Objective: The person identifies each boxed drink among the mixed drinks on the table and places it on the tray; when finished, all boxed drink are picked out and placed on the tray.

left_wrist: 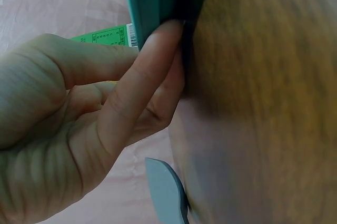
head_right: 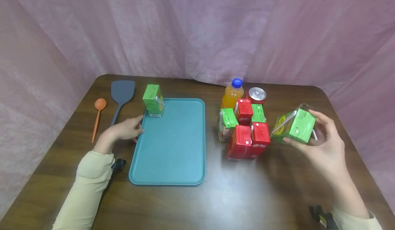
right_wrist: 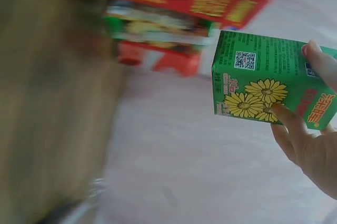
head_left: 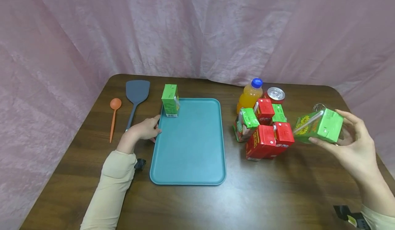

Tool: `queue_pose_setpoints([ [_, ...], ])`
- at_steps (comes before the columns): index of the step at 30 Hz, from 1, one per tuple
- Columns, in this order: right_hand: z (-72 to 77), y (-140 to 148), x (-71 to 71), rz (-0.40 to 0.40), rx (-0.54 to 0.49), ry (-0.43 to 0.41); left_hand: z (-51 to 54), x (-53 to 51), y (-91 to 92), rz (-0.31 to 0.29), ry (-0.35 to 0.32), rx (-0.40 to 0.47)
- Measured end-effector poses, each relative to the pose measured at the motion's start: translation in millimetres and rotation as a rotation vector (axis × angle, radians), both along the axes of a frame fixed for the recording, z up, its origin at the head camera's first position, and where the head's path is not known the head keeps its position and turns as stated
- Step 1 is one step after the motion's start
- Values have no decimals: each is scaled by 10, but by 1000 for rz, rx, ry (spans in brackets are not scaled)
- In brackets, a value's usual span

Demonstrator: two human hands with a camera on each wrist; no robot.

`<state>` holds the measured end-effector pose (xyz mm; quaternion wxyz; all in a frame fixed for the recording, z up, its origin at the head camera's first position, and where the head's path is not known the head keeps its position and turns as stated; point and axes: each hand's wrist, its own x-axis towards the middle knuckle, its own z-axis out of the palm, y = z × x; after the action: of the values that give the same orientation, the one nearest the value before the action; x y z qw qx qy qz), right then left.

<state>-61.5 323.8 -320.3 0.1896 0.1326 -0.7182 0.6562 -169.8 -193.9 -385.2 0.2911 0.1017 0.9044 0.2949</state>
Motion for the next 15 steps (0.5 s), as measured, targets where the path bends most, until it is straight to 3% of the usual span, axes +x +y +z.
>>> queue_pose_setpoints([
  [2, 118, -48, -6, 56, -147, 75, 6, 0, -2, -3, -3, 0],
  [8, 433, -387, -83, 82, -292, 244, 23, -13, -1, -13, -8, 4],
  [15, 740, -938, -157, 95, -238, 281, 30, -1, -5, -7, -22, 12],
])
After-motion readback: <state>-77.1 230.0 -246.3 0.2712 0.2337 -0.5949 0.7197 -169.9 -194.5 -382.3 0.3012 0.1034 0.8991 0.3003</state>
